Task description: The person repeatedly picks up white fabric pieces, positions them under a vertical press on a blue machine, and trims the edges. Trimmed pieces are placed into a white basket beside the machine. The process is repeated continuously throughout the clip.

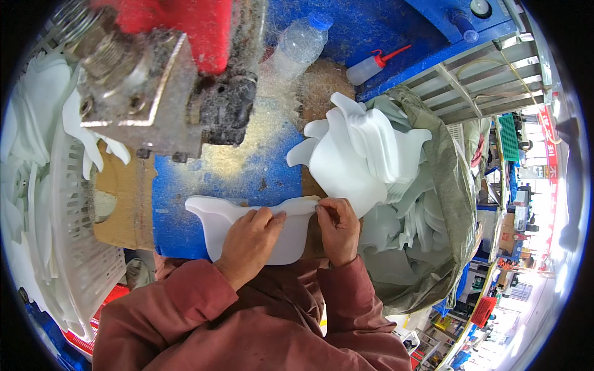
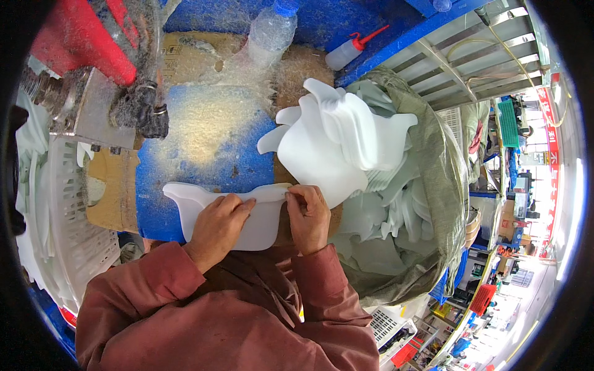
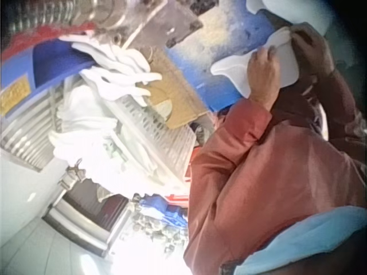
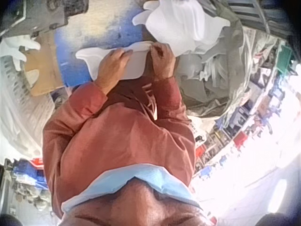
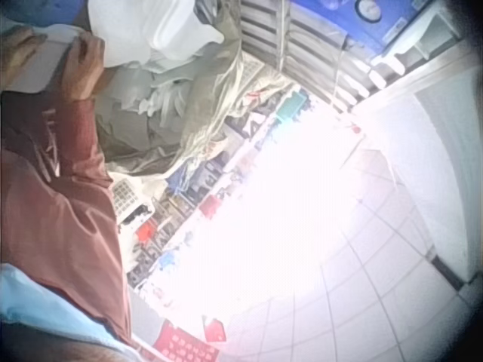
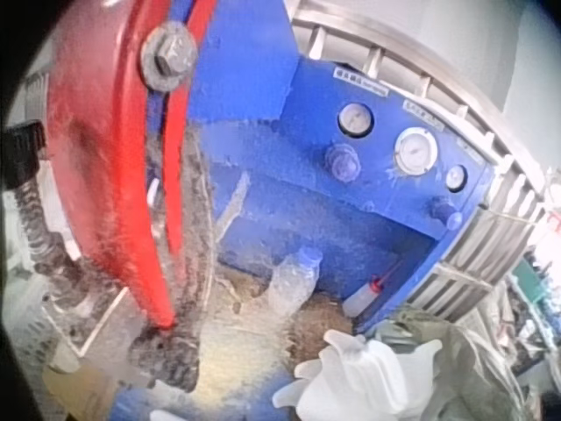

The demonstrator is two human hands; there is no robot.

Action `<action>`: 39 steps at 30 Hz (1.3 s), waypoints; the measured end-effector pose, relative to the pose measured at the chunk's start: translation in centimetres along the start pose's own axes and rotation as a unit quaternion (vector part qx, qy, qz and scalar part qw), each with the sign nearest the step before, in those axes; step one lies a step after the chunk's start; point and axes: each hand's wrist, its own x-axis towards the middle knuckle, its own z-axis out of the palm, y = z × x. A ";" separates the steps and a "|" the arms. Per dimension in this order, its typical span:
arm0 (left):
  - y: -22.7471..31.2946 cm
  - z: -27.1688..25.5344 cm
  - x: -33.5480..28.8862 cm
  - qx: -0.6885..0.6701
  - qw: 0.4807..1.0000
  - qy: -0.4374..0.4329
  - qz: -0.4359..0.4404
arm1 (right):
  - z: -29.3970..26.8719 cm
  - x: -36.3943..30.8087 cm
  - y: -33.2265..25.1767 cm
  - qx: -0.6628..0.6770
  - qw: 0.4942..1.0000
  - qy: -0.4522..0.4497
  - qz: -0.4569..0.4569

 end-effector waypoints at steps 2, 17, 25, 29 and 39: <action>0.0 0.1 0.0 0.002 1.000 0.009 -0.004 | 0.2 0.3 0.1 -0.001 1.000 -0.003 -0.001; -0.3 0.2 0.2 -0.015 1.000 0.020 -0.002 | 0.4 1.7 0.0 -0.065 0.997 -0.030 0.010; -1.7 3.8 0.1 -0.179 0.977 -0.090 -0.073 | -1.5 4.0 2.6 -0.172 0.974 -0.147 0.012; -1.9 4.7 0.1 -0.081 0.996 -0.030 0.006 | -1.9 5.0 2.8 -0.258 0.956 -0.139 -0.018; -5.3 3.7 0.7 -0.375 0.926 -0.020 -0.031 | -3.9 5.5 3.9 -0.098 0.976 -0.191 -0.027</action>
